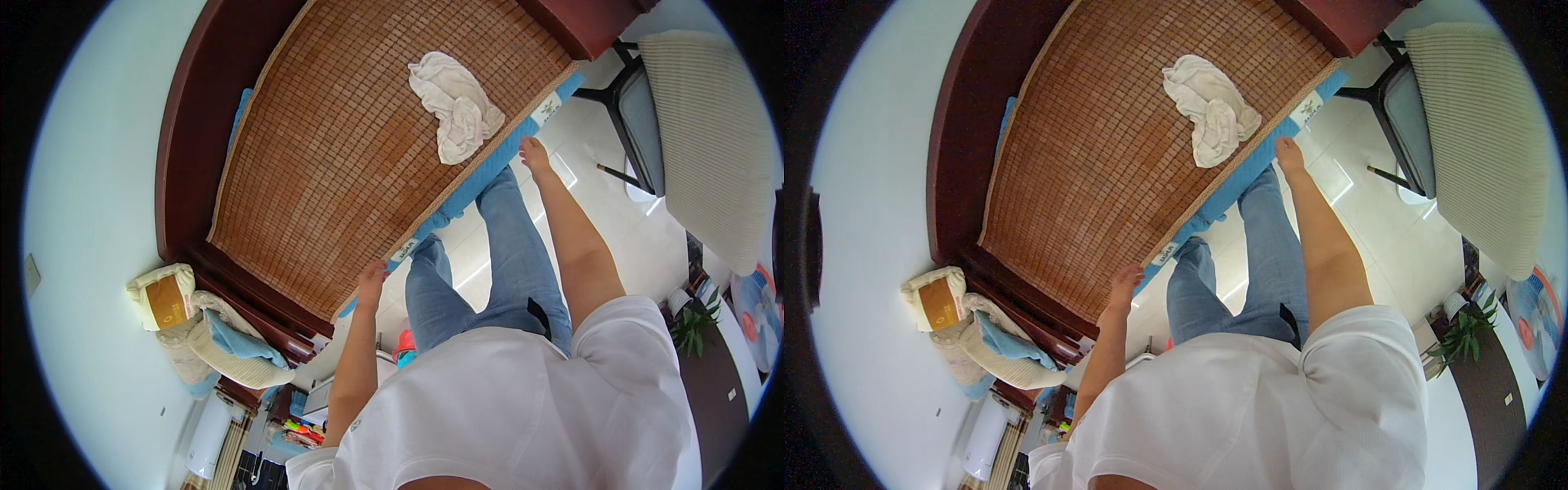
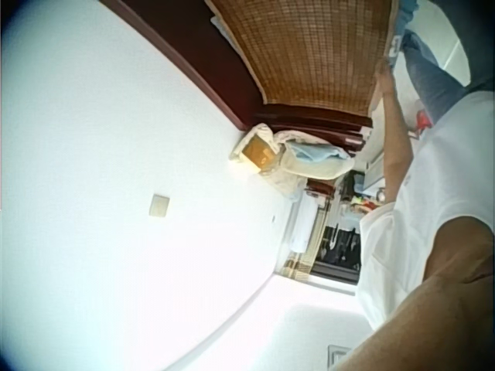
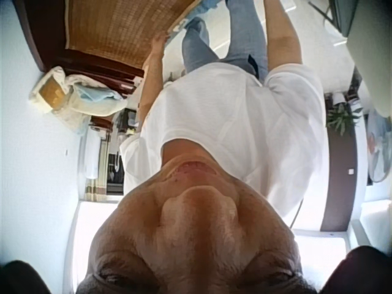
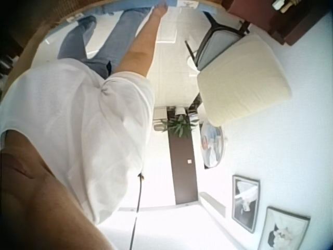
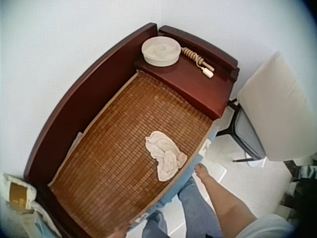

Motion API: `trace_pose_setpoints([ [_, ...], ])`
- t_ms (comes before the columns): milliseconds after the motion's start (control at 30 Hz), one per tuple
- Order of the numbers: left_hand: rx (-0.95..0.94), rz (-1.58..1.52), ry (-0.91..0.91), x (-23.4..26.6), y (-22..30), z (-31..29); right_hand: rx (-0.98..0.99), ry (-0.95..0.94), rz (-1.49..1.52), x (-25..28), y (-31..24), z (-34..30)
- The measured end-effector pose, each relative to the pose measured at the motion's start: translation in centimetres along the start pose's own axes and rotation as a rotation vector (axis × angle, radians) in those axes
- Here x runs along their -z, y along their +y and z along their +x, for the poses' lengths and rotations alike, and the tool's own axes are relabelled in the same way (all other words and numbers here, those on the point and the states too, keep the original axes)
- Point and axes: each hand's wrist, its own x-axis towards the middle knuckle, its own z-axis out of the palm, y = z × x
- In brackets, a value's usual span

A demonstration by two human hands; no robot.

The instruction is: The person arranges bedding on a wooden bed frame. They place a blue mattress pad, wipe the headboard with a cloth, lay a woven mat, and then place pillows and a decorative throw on top.

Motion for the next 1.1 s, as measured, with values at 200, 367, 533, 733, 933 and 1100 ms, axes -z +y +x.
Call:
trace_pose_setpoints([
  [200, -0.025, -0.042, -0.019, -2.2, 0.0, 0.7, 0.929, 0.275, -0.553, -5.0, -6.8, -2.6],
  [367, -0.012, -0.208, -0.042, -2.4, -3.2, 0.9, 1.223, 0.322, -1.052, -11.4, -6.8, 0.3],
  [533, 0.073, -0.383, 0.078, -0.1, -12.0, 0.2, 0.666, 0.781, -0.581, -25.9, -5.1, -0.6],
  [733, 0.143, -0.601, 0.497, 3.7, -26.0, -1.1, 1.335, -0.083, -0.609, -45.1, 6.6, -15.9],
  [933, 0.126, -0.483, 0.797, 9.6, -26.2, 0.5, 1.815, -0.9, -0.97, -51.9, 17.8, -23.6],
  [1100, -0.112, 0.049, 0.922, 12.8, -24.7, 4.6, 1.918, -0.697, -1.174, -54.0, 3.3, -18.4],
])
